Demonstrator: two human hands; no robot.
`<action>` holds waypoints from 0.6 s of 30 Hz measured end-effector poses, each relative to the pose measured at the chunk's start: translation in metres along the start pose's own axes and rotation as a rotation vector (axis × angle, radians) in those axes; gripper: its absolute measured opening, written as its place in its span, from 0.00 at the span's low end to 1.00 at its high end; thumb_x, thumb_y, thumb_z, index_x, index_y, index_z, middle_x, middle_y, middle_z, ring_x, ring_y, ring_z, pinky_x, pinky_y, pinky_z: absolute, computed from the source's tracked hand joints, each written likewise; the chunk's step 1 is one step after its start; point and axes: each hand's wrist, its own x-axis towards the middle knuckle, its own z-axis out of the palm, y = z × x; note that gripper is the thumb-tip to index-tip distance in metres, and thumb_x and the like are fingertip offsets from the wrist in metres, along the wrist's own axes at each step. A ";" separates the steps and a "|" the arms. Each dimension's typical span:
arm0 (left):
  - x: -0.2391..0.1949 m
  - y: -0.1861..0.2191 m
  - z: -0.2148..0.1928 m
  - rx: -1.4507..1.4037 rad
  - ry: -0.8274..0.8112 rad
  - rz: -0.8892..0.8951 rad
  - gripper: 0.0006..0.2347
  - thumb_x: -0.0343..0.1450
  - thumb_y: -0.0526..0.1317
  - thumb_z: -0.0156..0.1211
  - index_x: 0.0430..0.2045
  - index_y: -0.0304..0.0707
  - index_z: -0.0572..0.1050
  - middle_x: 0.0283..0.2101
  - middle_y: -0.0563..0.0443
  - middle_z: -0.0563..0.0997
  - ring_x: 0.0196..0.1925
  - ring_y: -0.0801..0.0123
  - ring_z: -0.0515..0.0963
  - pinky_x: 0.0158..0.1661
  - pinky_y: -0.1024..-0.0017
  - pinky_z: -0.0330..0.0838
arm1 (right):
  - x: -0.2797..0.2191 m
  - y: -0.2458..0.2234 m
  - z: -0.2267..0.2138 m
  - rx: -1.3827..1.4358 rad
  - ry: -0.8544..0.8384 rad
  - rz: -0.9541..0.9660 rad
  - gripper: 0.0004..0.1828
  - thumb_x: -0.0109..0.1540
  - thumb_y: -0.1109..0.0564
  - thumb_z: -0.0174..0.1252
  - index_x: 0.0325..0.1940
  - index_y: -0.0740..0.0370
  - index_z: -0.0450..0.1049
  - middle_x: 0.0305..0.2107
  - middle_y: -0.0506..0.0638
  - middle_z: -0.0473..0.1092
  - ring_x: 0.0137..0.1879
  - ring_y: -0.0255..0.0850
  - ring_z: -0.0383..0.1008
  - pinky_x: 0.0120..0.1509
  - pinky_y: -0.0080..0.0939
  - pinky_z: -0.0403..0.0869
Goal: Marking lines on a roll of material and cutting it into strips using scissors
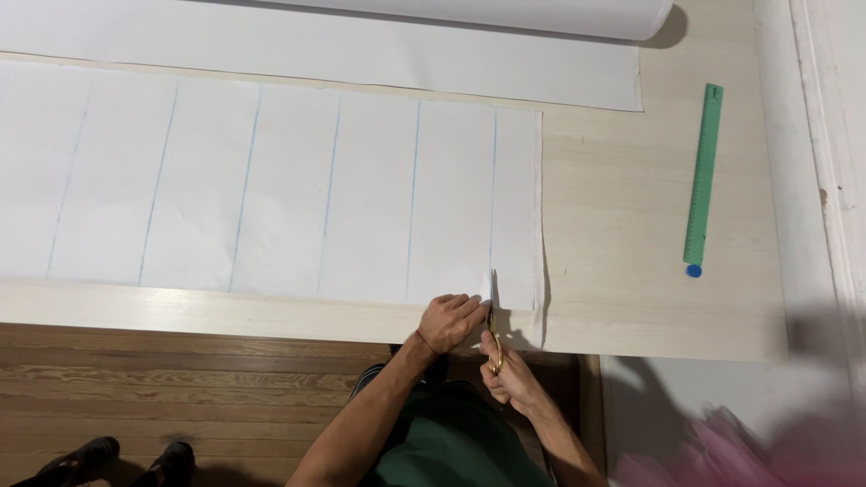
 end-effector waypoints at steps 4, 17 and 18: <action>-0.003 -0.001 -0.002 -0.019 0.002 0.022 0.05 0.84 0.39 0.65 0.49 0.39 0.84 0.44 0.54 0.83 0.33 0.67 0.79 0.26 0.67 0.73 | 0.002 -0.007 0.002 0.015 0.008 0.011 0.40 0.74 0.22 0.49 0.59 0.63 0.69 0.12 0.43 0.53 0.16 0.31 0.42 0.20 0.34 0.42; 0.002 -0.002 -0.007 -0.102 -0.053 -0.072 0.04 0.85 0.39 0.63 0.46 0.41 0.82 0.34 0.56 0.80 0.32 0.66 0.80 0.30 0.65 0.75 | 0.004 -0.017 0.003 0.026 -0.014 -0.013 0.38 0.74 0.21 0.49 0.53 0.61 0.66 0.13 0.43 0.50 0.16 0.30 0.41 0.19 0.33 0.42; 0.004 -0.002 -0.009 -0.089 -0.037 -0.072 0.03 0.84 0.38 0.64 0.46 0.41 0.82 0.39 0.55 0.82 0.35 0.65 0.79 0.30 0.65 0.75 | 0.003 -0.018 0.004 0.031 -0.003 -0.004 0.41 0.72 0.21 0.49 0.58 0.63 0.68 0.13 0.43 0.50 0.15 0.30 0.41 0.19 0.33 0.42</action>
